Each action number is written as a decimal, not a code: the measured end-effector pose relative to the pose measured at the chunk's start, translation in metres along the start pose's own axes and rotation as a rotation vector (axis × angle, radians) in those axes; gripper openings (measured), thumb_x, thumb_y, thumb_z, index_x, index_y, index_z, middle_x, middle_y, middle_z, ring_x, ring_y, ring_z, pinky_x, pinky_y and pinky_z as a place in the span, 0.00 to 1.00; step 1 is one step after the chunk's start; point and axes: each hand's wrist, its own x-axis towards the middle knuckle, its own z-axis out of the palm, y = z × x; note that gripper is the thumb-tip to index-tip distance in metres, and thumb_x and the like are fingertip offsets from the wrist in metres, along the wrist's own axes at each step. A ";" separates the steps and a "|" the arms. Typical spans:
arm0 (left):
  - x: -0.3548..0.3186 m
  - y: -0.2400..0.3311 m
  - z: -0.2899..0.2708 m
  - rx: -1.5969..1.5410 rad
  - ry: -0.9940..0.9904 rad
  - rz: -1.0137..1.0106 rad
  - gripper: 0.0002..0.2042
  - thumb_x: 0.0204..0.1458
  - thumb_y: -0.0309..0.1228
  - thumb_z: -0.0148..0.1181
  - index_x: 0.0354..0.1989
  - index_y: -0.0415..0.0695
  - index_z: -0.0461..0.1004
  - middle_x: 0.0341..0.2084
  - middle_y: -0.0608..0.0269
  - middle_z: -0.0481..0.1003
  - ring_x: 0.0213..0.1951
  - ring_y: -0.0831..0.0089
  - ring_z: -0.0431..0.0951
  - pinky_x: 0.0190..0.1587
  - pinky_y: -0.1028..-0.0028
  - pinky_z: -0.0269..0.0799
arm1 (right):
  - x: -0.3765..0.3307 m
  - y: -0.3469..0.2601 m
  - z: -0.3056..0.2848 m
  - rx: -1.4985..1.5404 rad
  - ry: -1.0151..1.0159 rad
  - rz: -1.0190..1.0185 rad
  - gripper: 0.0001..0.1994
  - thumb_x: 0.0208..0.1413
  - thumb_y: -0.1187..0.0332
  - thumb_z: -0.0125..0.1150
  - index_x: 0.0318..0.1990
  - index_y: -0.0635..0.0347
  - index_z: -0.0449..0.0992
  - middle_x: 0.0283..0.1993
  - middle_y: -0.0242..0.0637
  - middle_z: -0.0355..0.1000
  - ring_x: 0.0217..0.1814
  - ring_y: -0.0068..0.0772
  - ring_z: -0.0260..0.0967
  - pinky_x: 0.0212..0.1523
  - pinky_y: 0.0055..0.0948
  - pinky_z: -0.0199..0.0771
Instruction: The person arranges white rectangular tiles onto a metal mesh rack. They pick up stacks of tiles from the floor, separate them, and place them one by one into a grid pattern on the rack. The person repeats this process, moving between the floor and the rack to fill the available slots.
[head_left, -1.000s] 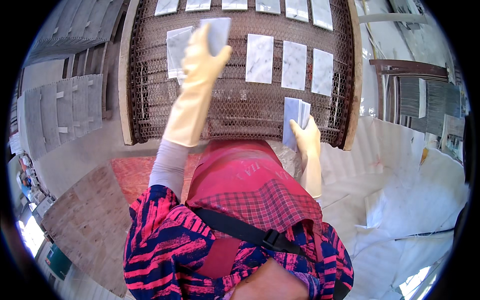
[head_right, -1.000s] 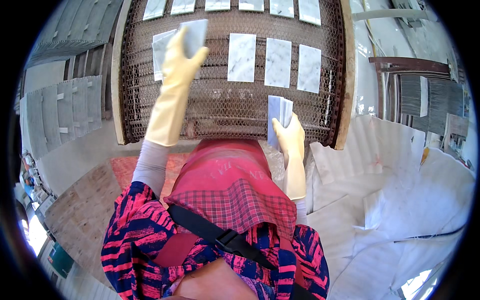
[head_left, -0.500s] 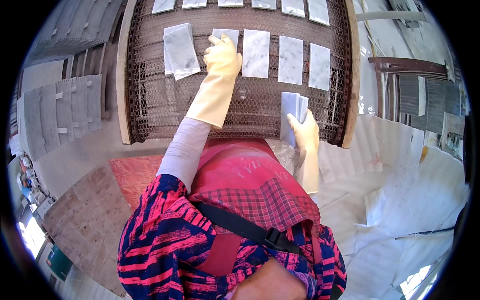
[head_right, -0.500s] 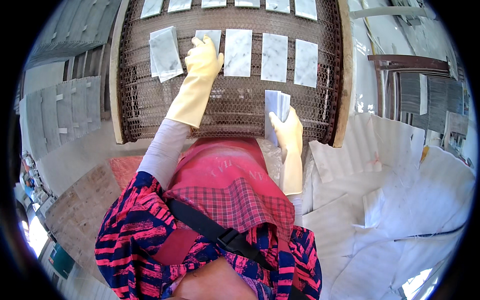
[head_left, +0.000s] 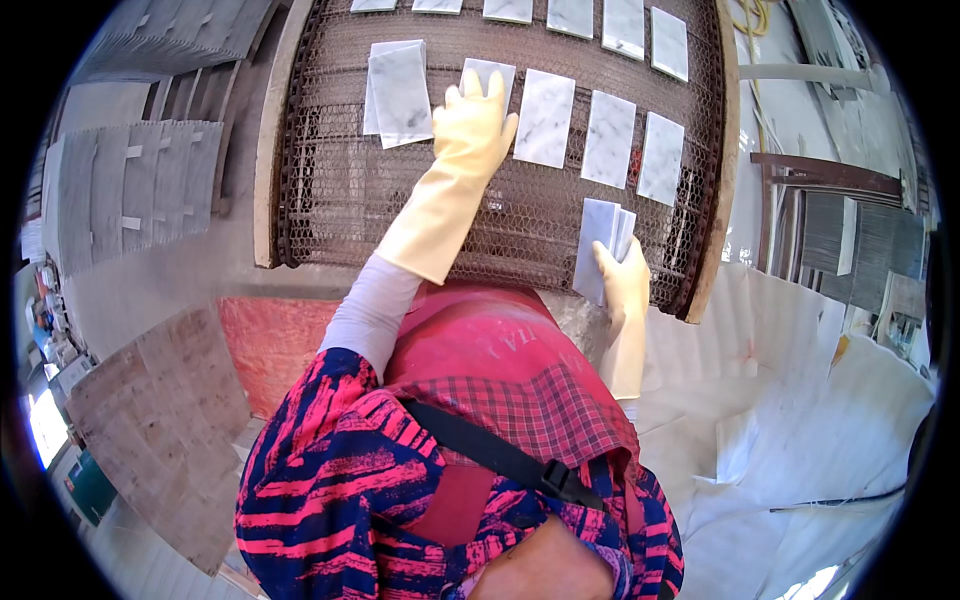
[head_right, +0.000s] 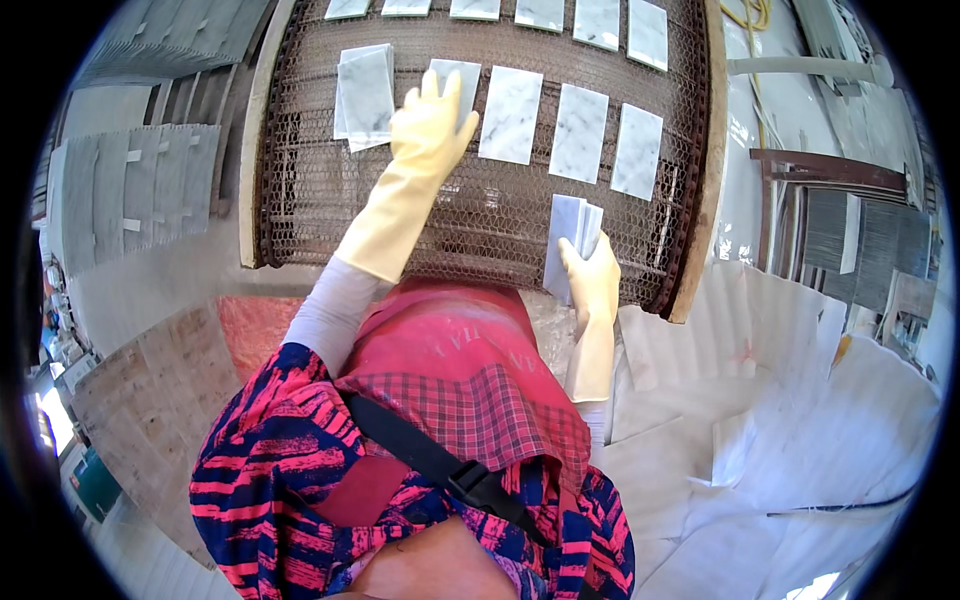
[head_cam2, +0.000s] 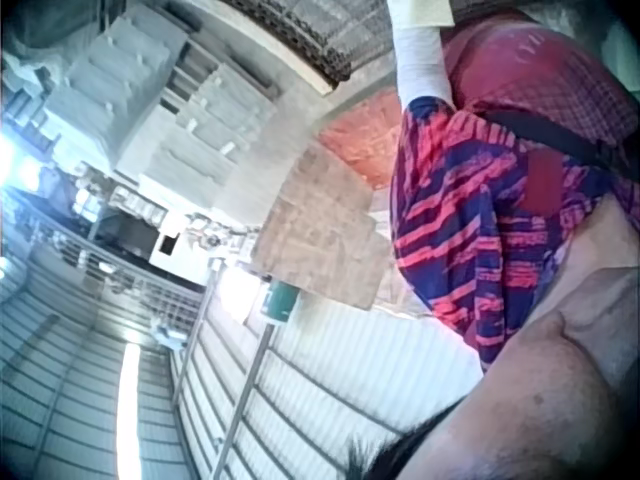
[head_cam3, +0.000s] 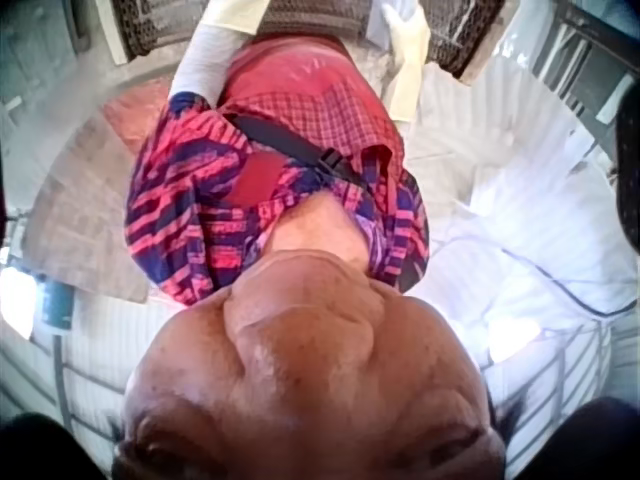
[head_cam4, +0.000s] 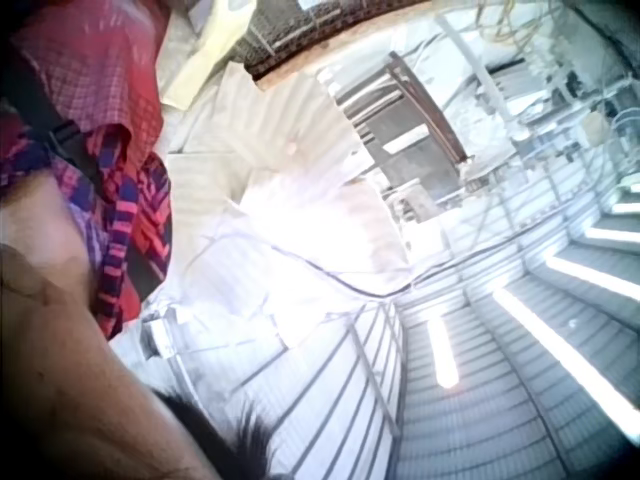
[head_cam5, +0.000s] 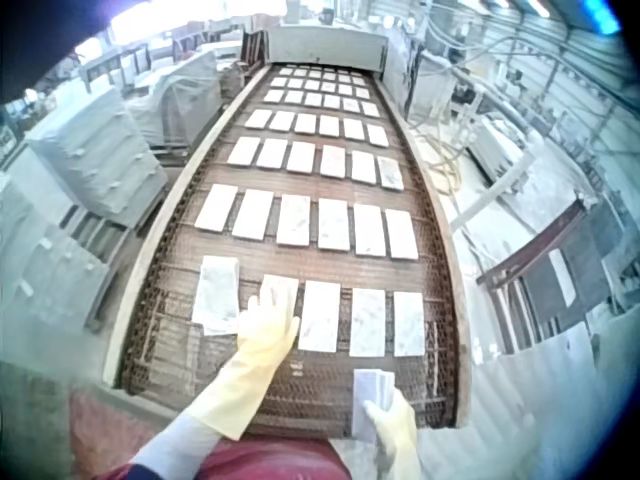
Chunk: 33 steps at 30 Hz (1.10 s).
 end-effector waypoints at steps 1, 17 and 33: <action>0.000 -0.009 -0.005 0.057 0.103 -0.013 0.38 0.62 0.51 0.67 0.76 0.46 0.62 0.71 0.44 0.65 0.64 0.46 0.74 0.60 0.46 0.77 | -0.002 -0.001 0.000 0.000 0.002 0.000 0.30 0.57 0.56 0.71 0.65 0.60 0.76 0.57 0.49 0.82 0.59 0.44 0.81 0.62 0.40 0.76; 0.036 -0.101 -0.035 -0.262 0.123 -0.456 0.51 0.47 0.39 0.78 0.80 0.48 0.54 0.77 0.47 0.59 0.68 0.45 0.73 0.69 0.52 0.74 | 0.010 0.018 0.004 0.040 -0.004 -0.077 0.28 0.57 0.57 0.72 0.62 0.63 0.77 0.54 0.47 0.83 0.56 0.39 0.81 0.59 0.38 0.76; -0.126 -0.069 -0.029 -0.149 -0.259 -0.105 0.52 0.47 0.35 0.76 0.81 0.51 0.51 0.77 0.48 0.58 0.59 0.44 0.77 0.58 0.52 0.82 | 0.012 0.025 0.006 0.085 0.004 -0.099 0.27 0.56 0.57 0.71 0.60 0.62 0.78 0.54 0.48 0.83 0.55 0.41 0.82 0.59 0.38 0.76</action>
